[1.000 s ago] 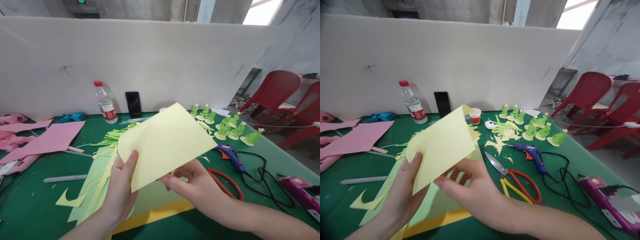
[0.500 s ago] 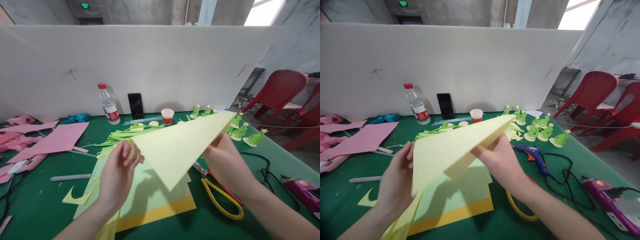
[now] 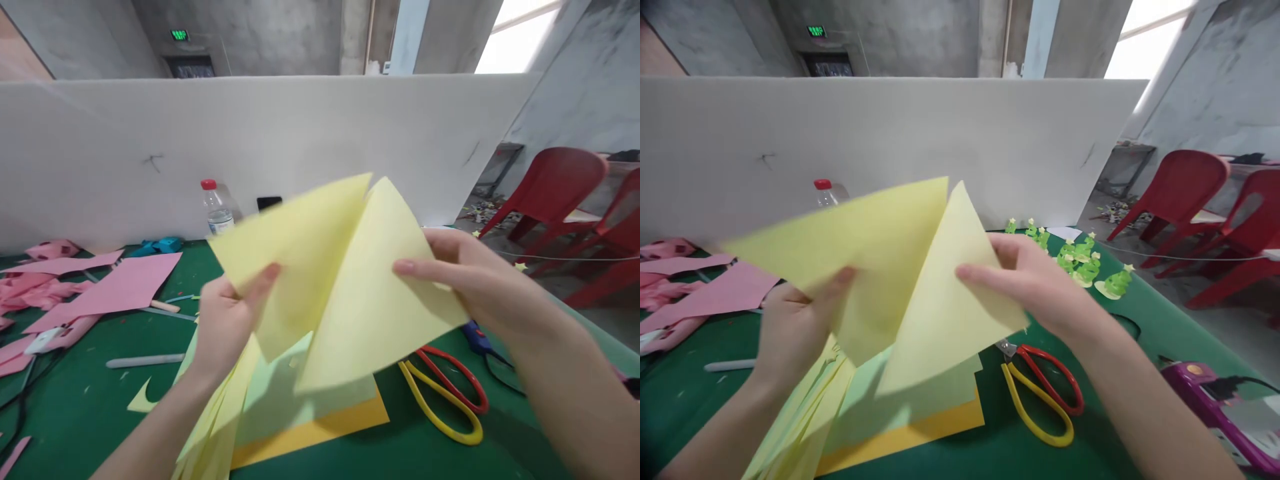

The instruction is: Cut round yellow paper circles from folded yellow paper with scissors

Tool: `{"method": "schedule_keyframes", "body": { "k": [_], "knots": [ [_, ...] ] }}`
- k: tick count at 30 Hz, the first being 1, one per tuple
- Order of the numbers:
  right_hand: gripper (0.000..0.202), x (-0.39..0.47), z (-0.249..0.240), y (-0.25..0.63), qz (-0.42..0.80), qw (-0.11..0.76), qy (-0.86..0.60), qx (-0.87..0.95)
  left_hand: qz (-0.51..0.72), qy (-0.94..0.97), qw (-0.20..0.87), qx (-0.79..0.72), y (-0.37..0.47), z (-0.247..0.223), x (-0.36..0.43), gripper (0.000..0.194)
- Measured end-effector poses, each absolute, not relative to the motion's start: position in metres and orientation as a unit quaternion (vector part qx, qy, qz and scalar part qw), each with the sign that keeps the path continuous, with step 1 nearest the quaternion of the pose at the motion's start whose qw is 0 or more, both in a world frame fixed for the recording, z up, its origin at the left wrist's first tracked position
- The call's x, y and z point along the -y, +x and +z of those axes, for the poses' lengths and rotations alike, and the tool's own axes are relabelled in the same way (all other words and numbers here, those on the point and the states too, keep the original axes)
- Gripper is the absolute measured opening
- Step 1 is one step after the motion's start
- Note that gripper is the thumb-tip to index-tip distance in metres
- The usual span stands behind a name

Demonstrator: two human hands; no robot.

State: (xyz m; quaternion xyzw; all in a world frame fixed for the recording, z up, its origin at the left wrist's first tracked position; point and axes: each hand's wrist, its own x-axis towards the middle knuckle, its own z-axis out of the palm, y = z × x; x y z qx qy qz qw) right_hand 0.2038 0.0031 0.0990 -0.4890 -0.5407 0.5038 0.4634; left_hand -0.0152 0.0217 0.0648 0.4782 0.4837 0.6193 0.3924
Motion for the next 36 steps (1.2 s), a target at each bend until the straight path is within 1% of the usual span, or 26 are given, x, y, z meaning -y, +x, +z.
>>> {"method": "schedule_keyframes", "body": {
  "k": [2, 4, 6, 8, 12, 14, 17, 19, 22, 25, 27, 30, 36],
  "knots": [
    [0.022, -0.004, 0.101, 0.22, 0.488, 0.478, -0.533, 0.499, 0.637, 0.475, 0.337, -0.504, -0.025, 0.065, -0.025, 0.013],
    [0.018, -0.007, 0.1, 0.234, 0.461, 0.498, -0.562, 0.472, 0.647, 0.475, 0.299, -0.515, -0.033, 0.065, -0.026, 0.013],
    [0.011, -0.01, 0.098, 0.243, 0.443, 0.515, -0.58, 0.449, 0.647, 0.482, 0.288, -0.516, -0.039, 0.066, -0.026, 0.011],
    [0.008, -0.014, 0.094, 0.247, 0.438, 0.533, -0.588, 0.422, 0.642, 0.489, 0.298, -0.51, -0.042, 0.065, -0.026, 0.012],
    [0.008, -0.018, 0.087, 0.25, 0.439, 0.574, -0.581, 0.375, 0.642, 0.495, 0.324, -0.487, -0.043, 0.06, -0.025, 0.012],
    [0.011, -0.018, 0.085, 0.251, 0.428, 0.596, -0.578, 0.357, 0.64, 0.5, 0.338, -0.476, -0.043, 0.058, -0.026, 0.011],
    [0.015, -0.015, 0.079, 0.249, 0.384, 0.629, -0.583, 0.342, 0.608, 0.509, 0.375, -0.48, -0.042, 0.055, -0.026, 0.01],
    [0.014, -0.013, 0.074, 0.245, 0.333, 0.648, -0.593, 0.342, 0.588, 0.511, 0.39, -0.491, -0.039, 0.052, -0.026, 0.01],
    [0.02, -0.014, 0.065, 0.238, 0.253, 0.652, -0.617, 0.36, 0.574, 0.51, 0.386, -0.511, -0.035, 0.042, -0.03, 0.012],
    [0.023, -0.019, 0.057, 0.237, 0.21, 0.641, -0.633, 0.381, 0.569, 0.511, 0.358, -0.536, -0.036, 0.029, -0.038, 0.018],
    [0.023, -0.023, 0.054, 0.239, 0.206, 0.638, -0.634, 0.385, 0.575, 0.505, 0.327, -0.554, -0.039, 0.021, -0.044, 0.025],
    [0.022, -0.028, 0.052, 0.243, 0.231, 0.638, -0.628, 0.38, 0.583, 0.497, 0.288, -0.575, -0.043, 0.016, -0.05, 0.032],
    [0.022, -0.028, 0.049, 0.241, 0.244, 0.648, -0.617, 0.374, 0.591, 0.495, 0.243, -0.589, -0.046, 0.016, -0.052, 0.034]
  ]
}}
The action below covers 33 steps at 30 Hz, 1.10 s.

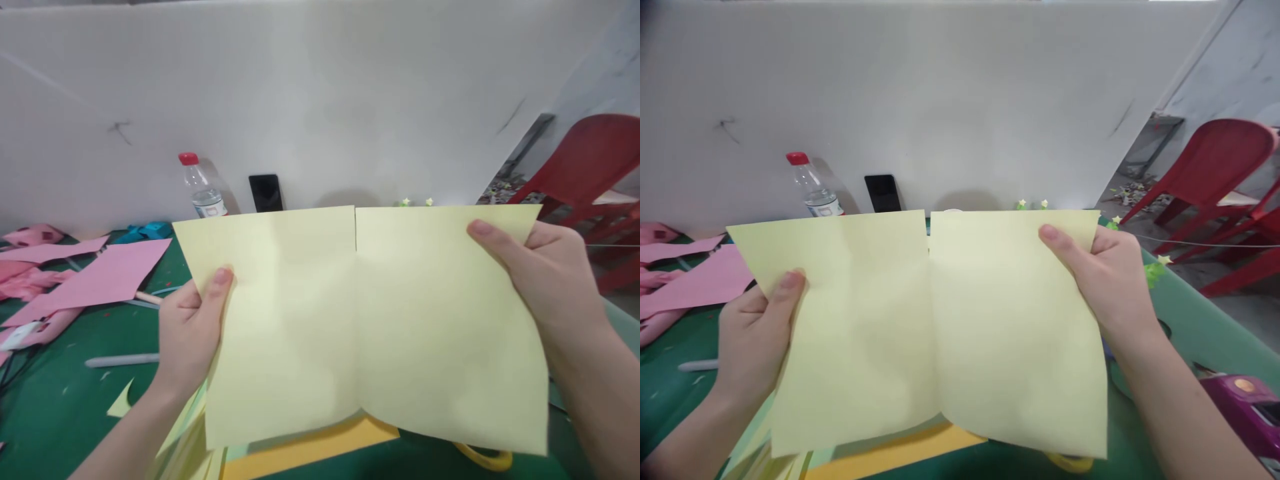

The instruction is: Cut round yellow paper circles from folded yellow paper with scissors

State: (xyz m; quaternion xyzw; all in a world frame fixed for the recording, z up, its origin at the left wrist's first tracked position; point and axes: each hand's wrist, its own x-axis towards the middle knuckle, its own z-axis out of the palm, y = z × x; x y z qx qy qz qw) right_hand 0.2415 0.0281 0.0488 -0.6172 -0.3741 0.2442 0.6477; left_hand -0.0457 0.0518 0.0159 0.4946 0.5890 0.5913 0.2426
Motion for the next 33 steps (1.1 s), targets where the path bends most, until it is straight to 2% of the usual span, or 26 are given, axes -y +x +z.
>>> {"method": "schedule_keyframes", "body": {
  "k": [5, 11, 14, 18, 19, 23, 28, 30, 33],
  "knots": [
    [0.018, -0.03, 0.047, 0.241, 0.214, 0.659, -0.625, 0.359, 0.61, 0.486, 0.214, -0.588, -0.046, 0.019, -0.052, 0.03],
    [0.005, -0.036, 0.052, 0.245, 0.172, 0.7, -0.622, 0.306, 0.648, 0.452, 0.198, -0.58, -0.052, 0.019, -0.062, 0.026],
    [0.009, -0.039, 0.053, 0.247, 0.211, 0.689, -0.622, 0.306, 0.65, 0.446, 0.203, -0.581, -0.052, 0.017, -0.063, 0.026],
    [0.003, -0.041, 0.053, 0.249, 0.311, 0.633, -0.617, 0.35, 0.632, 0.45, 0.223, -0.591, -0.05, 0.02, -0.062, 0.028],
    [0.007, -0.042, 0.053, 0.25, 0.333, 0.618, -0.613, 0.363, 0.625, 0.453, 0.23, -0.593, -0.05, 0.021, -0.062, 0.028],
    [0.012, -0.046, 0.046, 0.255, 0.354, 0.597, -0.601, 0.396, 0.552, 0.484, 0.291, -0.613, -0.054, 0.029, -0.063, 0.027],
    [0.012, -0.052, 0.032, 0.254, 0.319, 0.582, -0.627, 0.408, 0.367, 0.542, 0.435, -0.617, -0.056, 0.034, -0.065, 0.044],
    [0.015, -0.055, 0.028, 0.252, 0.31, 0.554, -0.649, 0.419, 0.308, 0.558, 0.472, -0.609, -0.055, 0.033, -0.066, 0.037],
    [0.023, -0.058, 0.024, 0.251, 0.32, 0.496, -0.666, 0.456, 0.276, 0.575, 0.47, -0.61, -0.052, 0.028, -0.069, 0.031]
  ]
}}
